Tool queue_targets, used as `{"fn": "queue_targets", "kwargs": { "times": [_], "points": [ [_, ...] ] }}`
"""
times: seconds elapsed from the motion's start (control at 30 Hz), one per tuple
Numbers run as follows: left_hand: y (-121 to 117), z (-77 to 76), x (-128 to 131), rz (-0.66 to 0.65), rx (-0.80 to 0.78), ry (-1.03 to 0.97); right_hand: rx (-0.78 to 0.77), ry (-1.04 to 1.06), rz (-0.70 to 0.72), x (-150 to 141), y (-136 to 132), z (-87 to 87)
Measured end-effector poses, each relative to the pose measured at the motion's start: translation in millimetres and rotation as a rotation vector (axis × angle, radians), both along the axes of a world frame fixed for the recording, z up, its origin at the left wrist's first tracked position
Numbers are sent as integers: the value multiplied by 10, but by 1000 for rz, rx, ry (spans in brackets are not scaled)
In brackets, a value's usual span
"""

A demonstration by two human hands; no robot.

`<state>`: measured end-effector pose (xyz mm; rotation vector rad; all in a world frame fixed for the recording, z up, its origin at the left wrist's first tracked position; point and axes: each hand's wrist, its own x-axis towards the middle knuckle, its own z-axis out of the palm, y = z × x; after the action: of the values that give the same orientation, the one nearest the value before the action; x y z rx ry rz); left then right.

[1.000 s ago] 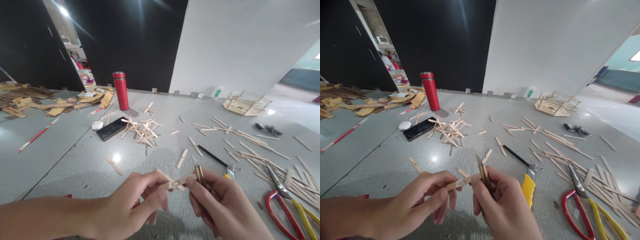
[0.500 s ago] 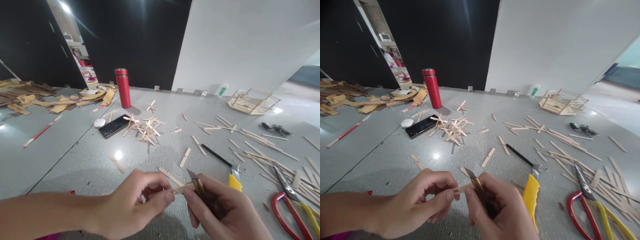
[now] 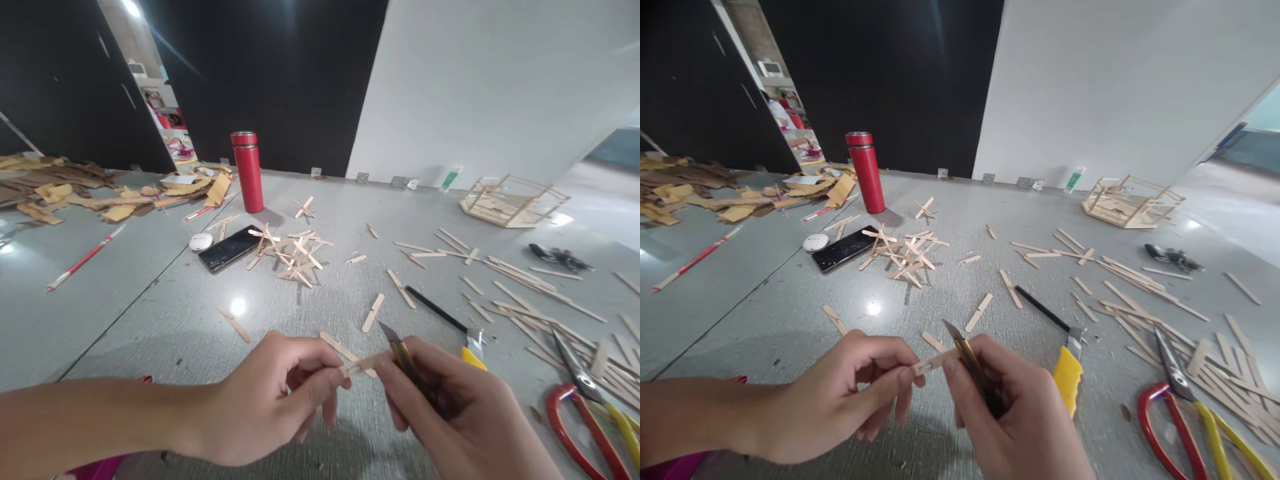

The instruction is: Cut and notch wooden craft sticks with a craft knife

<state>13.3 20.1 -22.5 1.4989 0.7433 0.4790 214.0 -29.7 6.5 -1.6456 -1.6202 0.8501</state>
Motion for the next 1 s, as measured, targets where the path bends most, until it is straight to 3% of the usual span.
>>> {"fn": "queue_targets", "kwargs": {
  "times": [0.13,0.17,0.23,0.3,0.5,1.0],
  "points": [
    [161,-142,0,-75,19,234,287,-363,-13,194,35,-263],
    [209,-180,-5,-96,16,264,401,-437,63,248,25,-352],
    [294,-240,-17,-119,12,298,622,-622,412,336,-10,-518],
    [351,-272,-24,-125,8,309,700,-765,540,376,-43,-643],
    [370,-282,-17,-131,4,330,714,-810,557,320,-22,-779],
    [360,-316,-12,-153,13,383,711,-852,568,340,-77,-834]
  ]
}}
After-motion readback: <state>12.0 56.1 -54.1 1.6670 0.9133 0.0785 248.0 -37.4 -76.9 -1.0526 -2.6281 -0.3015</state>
